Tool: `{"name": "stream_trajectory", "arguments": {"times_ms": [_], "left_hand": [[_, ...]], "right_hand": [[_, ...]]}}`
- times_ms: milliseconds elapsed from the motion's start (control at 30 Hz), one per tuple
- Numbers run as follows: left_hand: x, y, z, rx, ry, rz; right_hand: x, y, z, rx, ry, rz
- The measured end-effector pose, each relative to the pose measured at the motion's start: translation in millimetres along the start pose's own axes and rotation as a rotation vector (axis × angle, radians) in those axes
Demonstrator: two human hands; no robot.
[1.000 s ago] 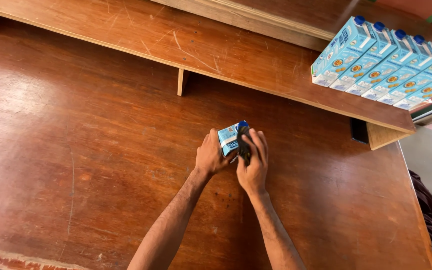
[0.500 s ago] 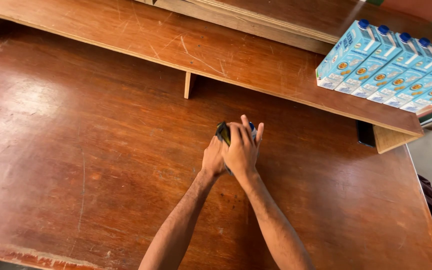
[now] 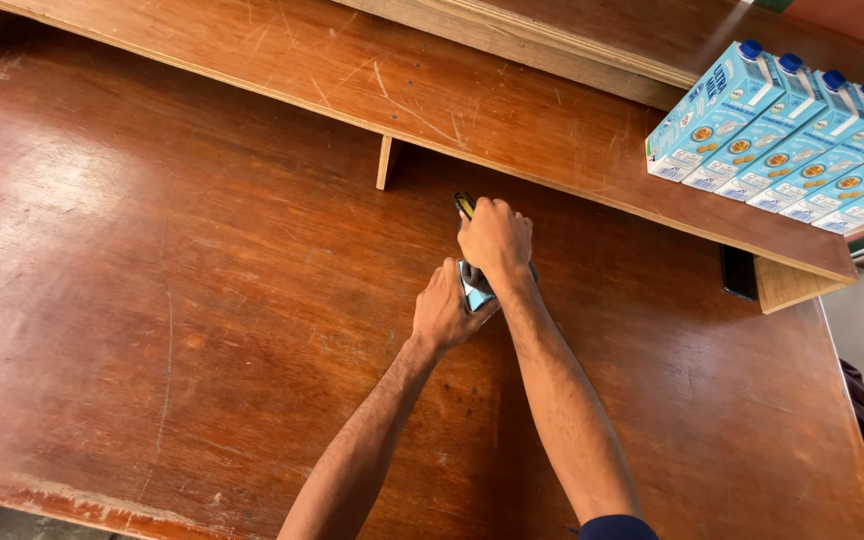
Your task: Wiping down a milk carton with a cleaning cloth on a wooden counter.
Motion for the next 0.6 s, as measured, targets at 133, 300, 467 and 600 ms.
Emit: {"name": "stream_trajectory", "arguments": {"times_ms": [133,300,467,600], "left_hand": [[-1,-5,-7,-0.035,0.015,-0.022],[-10,-9,-21,-0.191,-0.062,-0.020],[21,50,46,-0.113,-0.081,-0.063],[10,12,9,-0.138,-0.101,-0.024]], "right_hand": [[19,1,-12,-0.022,0.034,0.005],[60,-10,-8,-0.081,0.342,0.320],[130,-36,30,-0.062,0.501,0.390],[165,-31,43,-0.112,0.659,0.407]]}}
Point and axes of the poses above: each hand's wrist, its own x-axis away from the middle knuckle, its own z-axis out of the back of the hand, y = z × x, the point moved 8 cm from there along -x, towards the middle knuckle, and after that the axes turned 3 degrees about z, right-handed, at the moved point
